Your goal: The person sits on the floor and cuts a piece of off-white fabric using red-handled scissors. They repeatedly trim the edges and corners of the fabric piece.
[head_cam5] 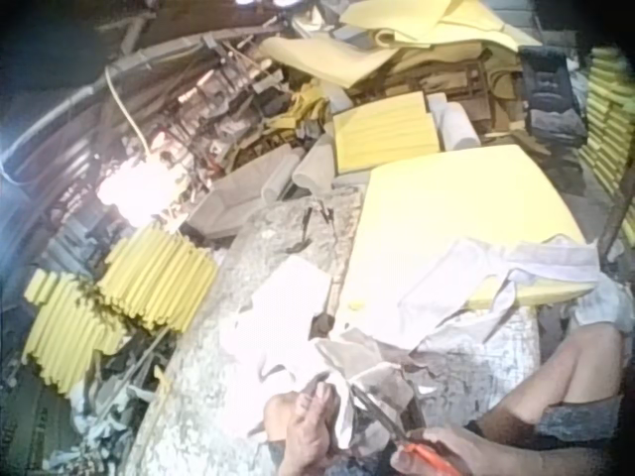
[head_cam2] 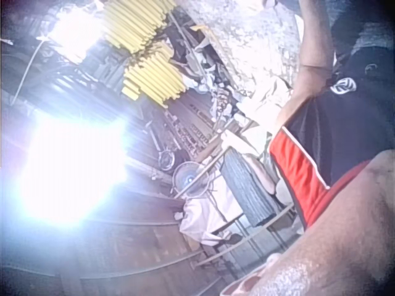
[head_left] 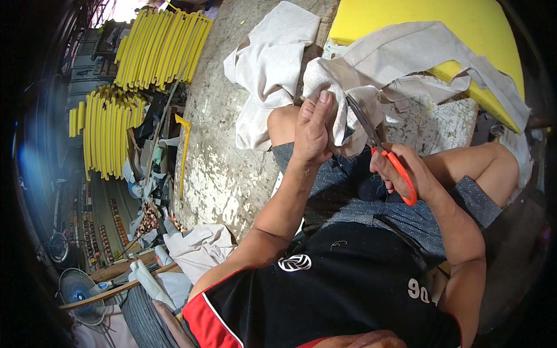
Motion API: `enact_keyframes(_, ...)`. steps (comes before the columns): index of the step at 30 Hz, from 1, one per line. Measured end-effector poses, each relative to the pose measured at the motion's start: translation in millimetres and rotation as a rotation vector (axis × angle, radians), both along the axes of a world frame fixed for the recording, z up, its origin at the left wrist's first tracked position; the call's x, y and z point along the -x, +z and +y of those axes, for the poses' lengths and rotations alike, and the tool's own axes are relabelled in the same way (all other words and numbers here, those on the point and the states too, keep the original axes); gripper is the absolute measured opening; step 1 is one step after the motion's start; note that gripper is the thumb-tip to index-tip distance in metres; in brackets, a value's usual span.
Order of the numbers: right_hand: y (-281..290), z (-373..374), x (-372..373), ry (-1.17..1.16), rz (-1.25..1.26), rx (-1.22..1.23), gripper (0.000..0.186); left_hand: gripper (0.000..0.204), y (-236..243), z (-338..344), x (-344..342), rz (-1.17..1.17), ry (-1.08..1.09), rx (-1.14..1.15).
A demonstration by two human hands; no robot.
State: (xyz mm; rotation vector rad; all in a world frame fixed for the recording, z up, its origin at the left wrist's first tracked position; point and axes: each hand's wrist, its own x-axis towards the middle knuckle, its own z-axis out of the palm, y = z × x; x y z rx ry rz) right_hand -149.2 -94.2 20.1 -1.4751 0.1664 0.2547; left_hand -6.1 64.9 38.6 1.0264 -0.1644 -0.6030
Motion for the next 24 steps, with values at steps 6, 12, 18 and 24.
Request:
enact_keyframes(6, 2, -1, -2, -0.011, 0.037, -0.03, 0.047, 0.032, -4, 2, 0, -0.02, -0.042, 0.038)
enact_keyframes(12, -11, 2, 1, -0.075, -0.107, 0.074, 0.044, 0.033, 1, -3, 3, -0.007, 0.0, -0.004)
enact_keyframes(18, 0, -5, -2, -0.028, -0.073, 0.156, 0.056, 0.032, -2, -1, 3, -0.046, 0.008, -0.017)
enact_keyframes(24, -12, 6, 0, -0.12, -0.134, 0.122, 0.046, 0.027, -11, 3, 1, -0.145, 0.016, -0.088)
